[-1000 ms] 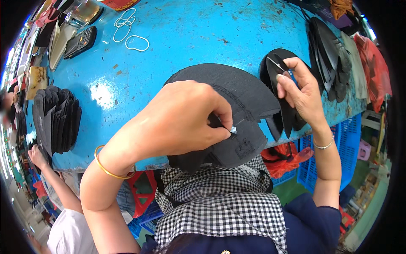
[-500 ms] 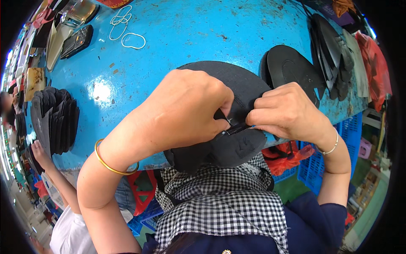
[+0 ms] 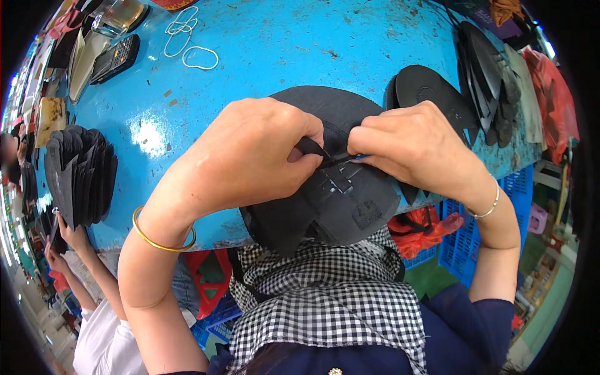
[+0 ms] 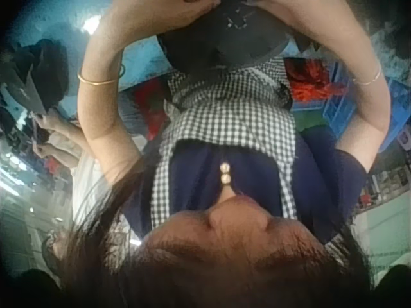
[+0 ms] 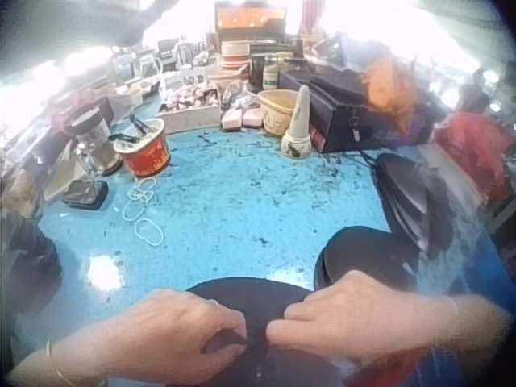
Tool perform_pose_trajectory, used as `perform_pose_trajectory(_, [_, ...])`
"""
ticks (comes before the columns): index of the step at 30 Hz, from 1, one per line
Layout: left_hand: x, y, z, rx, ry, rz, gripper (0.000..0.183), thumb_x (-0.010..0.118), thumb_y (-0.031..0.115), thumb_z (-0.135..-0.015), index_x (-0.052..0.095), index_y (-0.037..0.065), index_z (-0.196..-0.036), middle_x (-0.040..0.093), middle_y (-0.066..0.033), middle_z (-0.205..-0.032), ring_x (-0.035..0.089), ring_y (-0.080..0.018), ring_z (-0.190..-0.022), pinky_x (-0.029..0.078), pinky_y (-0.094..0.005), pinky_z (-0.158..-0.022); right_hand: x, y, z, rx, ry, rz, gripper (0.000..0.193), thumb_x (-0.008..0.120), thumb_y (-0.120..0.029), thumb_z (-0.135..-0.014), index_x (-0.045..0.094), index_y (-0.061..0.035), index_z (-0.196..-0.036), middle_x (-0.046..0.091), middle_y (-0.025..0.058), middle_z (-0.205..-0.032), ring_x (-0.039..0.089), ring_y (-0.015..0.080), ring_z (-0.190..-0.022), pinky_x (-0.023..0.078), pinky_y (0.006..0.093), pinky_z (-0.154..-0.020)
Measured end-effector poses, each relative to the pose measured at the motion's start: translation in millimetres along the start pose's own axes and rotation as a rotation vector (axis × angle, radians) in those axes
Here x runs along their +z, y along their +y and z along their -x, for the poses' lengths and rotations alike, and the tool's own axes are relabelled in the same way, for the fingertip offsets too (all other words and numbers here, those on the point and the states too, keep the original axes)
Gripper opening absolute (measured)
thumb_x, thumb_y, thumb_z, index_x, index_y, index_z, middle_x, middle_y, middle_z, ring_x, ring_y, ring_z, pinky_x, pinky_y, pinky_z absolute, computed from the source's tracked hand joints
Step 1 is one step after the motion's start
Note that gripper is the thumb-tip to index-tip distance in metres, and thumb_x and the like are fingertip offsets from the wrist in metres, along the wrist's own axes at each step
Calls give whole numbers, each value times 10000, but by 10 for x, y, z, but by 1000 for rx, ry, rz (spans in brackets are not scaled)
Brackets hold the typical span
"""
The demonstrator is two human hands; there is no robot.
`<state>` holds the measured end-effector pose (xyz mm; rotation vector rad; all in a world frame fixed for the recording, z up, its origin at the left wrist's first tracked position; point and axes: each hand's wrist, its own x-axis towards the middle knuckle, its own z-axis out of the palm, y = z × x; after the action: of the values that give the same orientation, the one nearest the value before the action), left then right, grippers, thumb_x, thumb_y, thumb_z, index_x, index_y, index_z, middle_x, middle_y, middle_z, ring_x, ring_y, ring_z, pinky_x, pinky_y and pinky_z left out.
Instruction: The person trims excess material from black shoe components using scissors.
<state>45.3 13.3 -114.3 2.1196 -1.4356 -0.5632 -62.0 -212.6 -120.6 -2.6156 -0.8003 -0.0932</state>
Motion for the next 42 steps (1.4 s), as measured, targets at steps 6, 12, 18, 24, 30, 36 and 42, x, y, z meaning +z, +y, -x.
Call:
perform_pose_trajectory(6, [-53, -11, 27, -29, -66, 65, 118, 710, 130, -846, 660, 35, -897, 580, -160, -641, 586, -333, -599, 435, -409, -547, -86, 50, -21, 113, -56, -33, 308, 689, -402, -923, 609, -106, -953, 632, 62, -702, 643, 278, -641, 475, 396, -571])
perform_pose_trajectory(12, [-63, -3, 65, -71, -40, 182, 121, 687, 115, -865, 647, 29, -940, 543, -121, -655, 506, -215, -561, 404, -347, -537, -55, 31, -90, 117, -111, -46, 285, 726, -366, -895, 628, -103, -948, 660, 76, -729, 659, 278, -660, 481, 386, -575])
perform_pose_trajectory(18, [-183, -66, 244, -336, 49, 489, 130, 698, 104, -905, 678, 9, -992, 585, 104, -801, 431, -12, -668, 369, -214, -570, -68, -365, 12, 23, 42, 3, 275, 785, -196, -768, 643, -54, -956, 700, 76, -895, 663, 221, -674, 513, 330, -581])
perform_pose_trajectory(24, [-382, -18, 377, -280, 320, 689, 154, 703, 129, -930, 732, 0, -1009, 629, 37, -804, 532, -29, -728, 415, -199, -650, 284, -857, 133, 56, -30, 457, 368, 744, -283, -821, 701, -3, -1055, 696, 243, -1195, 586, 129, -548, 478, 256, -474])
perform_pose_trajectory(30, [-419, 85, 433, -172, 433, 709, 162, 688, 103, -936, 710, -40, -1009, 642, -13, -747, 575, -54, -661, 437, -202, -625, 39, -450, 83, 265, 179, -323, 211, 709, -87, -848, 652, -10, -1037, 740, 123, -1005, 725, 207, -746, 577, 329, -630])
perform_pose_trajectory(36, [-351, 210, 282, -222, 113, 644, 102, 777, 30, -858, 680, 3, -836, 661, 16, -749, 588, -34, -671, 461, -178, -608, -330, 215, 1229, 717, 804, -437, 374, 477, -147, -1067, 584, -7, -1396, 627, 118, -1327, 553, 212, -1321, 394, 349, -1155])
perform_pose_trajectory(42, [-85, 139, 8, -131, -135, 403, 88, 779, 77, -820, 741, 5, -854, 715, -29, -756, 633, -85, -693, 524, -250, -659, -343, 693, 2002, 1126, 660, -444, 325, 514, -266, -1083, 630, -22, -1264, 600, -42, -885, 493, 12, -655, 356, 166, -554])
